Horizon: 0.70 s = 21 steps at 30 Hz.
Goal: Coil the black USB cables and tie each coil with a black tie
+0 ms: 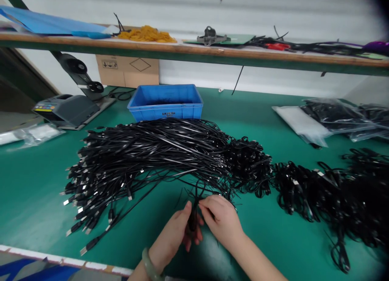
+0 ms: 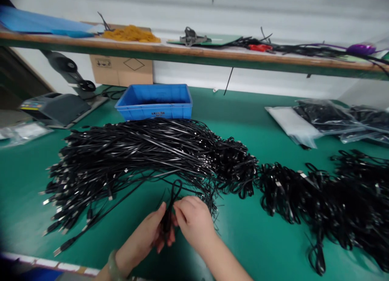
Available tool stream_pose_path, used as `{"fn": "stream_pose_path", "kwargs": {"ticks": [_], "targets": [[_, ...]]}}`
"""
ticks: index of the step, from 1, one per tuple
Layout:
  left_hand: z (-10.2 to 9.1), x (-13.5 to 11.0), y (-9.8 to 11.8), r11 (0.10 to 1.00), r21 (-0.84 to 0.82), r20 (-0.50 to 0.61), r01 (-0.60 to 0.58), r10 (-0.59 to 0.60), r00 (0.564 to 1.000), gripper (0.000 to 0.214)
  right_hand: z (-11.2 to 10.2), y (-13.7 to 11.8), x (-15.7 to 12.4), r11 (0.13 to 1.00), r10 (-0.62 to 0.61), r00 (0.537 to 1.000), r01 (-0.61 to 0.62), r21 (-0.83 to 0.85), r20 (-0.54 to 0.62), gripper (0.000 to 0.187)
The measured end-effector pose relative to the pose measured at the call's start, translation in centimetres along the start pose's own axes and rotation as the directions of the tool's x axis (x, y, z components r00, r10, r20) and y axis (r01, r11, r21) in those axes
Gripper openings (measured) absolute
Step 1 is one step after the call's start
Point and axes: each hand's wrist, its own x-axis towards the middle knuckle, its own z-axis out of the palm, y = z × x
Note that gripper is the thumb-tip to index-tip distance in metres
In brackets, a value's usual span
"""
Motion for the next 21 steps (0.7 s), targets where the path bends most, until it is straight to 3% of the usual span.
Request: {"fn": "stream_pose_path", "kwargs": {"ticks": [2,3,5,7,10,13,15,19,21], "targets": [[0.0,-0.2,0.1,0.998,-0.063,0.042,-0.007,0.01,0.999,0.07,0.0,0.2,-0.1,0.992,-0.011,1.0,0.009,-0.128,-0.014,0.023],[-0.2,-0.3,0.3,0.996,-0.064,-0.002,-0.069,0.069,0.998,0.07,0.0,0.2,0.0,0.989,-0.011,1.0,0.011,-0.144,0.005,0.023],[-0.7,-0.4,0.9,0.978,0.005,-0.158,-0.207,0.205,0.966,0.057,-0.2,0.0,0.0,0.997,-0.025,0.996,0.03,-0.067,0.082,0.02],[-1.1,-0.5,1.4,0.961,0.128,-0.244,-0.247,0.272,0.931,0.037,-0.4,-0.5,0.2,0.995,-0.038,0.989,0.025,0.097,0.141,0.017],[-1.1,-0.6,1.4,0.948,0.217,-0.178,-0.232,0.272,0.946,0.023,-0.7,-1.0,0.5,0.975,0.051,0.996,-0.066,0.21,0.076,0.017],[-0.8,-0.8,1.0,0.934,0.201,-0.054,-0.294,0.31,0.949,0.023,-0.7,-0.9,0.8,0.985,0.124,0.992,-0.124,0.122,0.005,0.018],[-0.9,-0.9,0.8,0.908,0.224,-0.02,-0.355,0.369,0.929,0.022,-0.6,-0.8,0.8,0.988,0.125,0.992,-0.128,0.086,0.036,0.019],[-1.4,-0.6,0.8,0.793,0.448,-0.086,-0.413,0.498,0.863,0.04,-0.4,-0.9,0.8,0.935,0.226,0.963,-0.257,0.244,0.149,0.018],[-1.5,-0.3,0.9,0.745,0.541,-0.14,-0.39,0.537,0.832,0.035,-0.5,-1.1,0.8,0.863,0.281,0.939,-0.338,0.375,0.2,0.017]]}}
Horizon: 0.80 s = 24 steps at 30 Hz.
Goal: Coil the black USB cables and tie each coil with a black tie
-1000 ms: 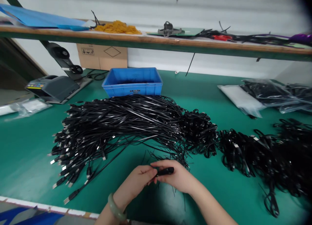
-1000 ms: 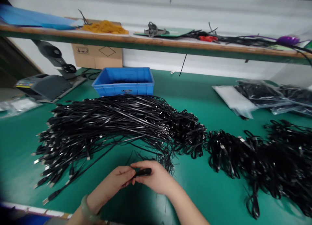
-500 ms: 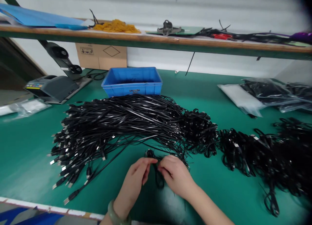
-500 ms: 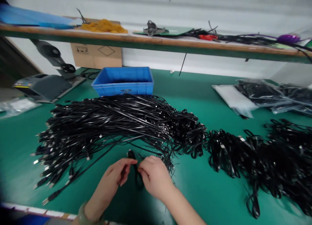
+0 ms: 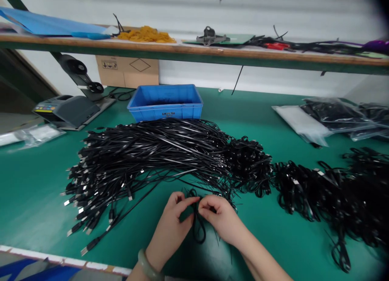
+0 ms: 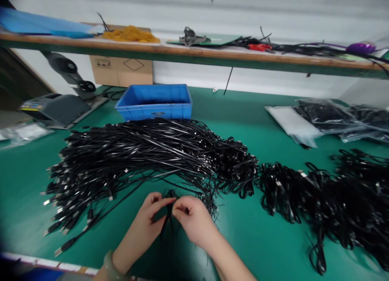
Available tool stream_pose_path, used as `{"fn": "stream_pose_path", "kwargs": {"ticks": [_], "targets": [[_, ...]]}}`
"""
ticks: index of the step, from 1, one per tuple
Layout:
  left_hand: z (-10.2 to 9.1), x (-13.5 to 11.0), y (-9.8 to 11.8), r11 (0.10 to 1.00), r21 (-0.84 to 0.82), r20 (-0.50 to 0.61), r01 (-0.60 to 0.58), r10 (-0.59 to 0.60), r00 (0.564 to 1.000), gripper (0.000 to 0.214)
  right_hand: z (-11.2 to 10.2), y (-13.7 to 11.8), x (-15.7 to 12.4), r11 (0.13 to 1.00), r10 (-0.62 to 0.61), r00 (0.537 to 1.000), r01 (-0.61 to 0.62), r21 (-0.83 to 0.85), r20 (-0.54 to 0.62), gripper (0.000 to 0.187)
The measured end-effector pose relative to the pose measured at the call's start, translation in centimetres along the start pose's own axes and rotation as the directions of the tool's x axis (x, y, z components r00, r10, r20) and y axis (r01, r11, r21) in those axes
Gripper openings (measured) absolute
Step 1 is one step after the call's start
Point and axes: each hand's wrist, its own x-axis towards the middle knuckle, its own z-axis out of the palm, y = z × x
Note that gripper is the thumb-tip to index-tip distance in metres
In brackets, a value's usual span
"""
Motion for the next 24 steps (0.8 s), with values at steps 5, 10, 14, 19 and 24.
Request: {"fn": "stream_pose_path", "kwargs": {"ticks": [5,10,14,19,24], "targets": [[0.9,0.0,-0.2,0.935,-0.3,0.129,0.19,-0.158,0.979,0.018,0.0,-0.4,-0.3,0.994,-0.101,0.991,0.104,0.037,-0.09,0.016],[2.1,-0.8,-0.1,0.572,-0.664,0.492,0.481,-0.15,0.857,0.048,1.1,0.0,-0.4,0.958,-0.051,0.99,0.087,0.275,-0.134,0.005],[1.9,-0.4,0.2,0.567,-0.647,0.499,0.51,-0.19,0.845,0.045,0.4,-0.3,-0.2,0.837,0.037,0.994,-0.087,0.541,0.104,0.018],[0.5,1.1,-0.1,0.696,-0.604,0.235,0.389,-0.31,0.921,0.045,-6.6,-1.5,2.6,0.958,-0.275,0.908,0.288,-0.007,-0.316,0.015],[-0.5,1.0,-0.1,0.773,-0.534,0.14,0.341,-0.317,0.938,0.031,-15.4,0.8,7.8,0.667,-0.538,0.723,0.052,-0.743,-0.433,0.023]]}}
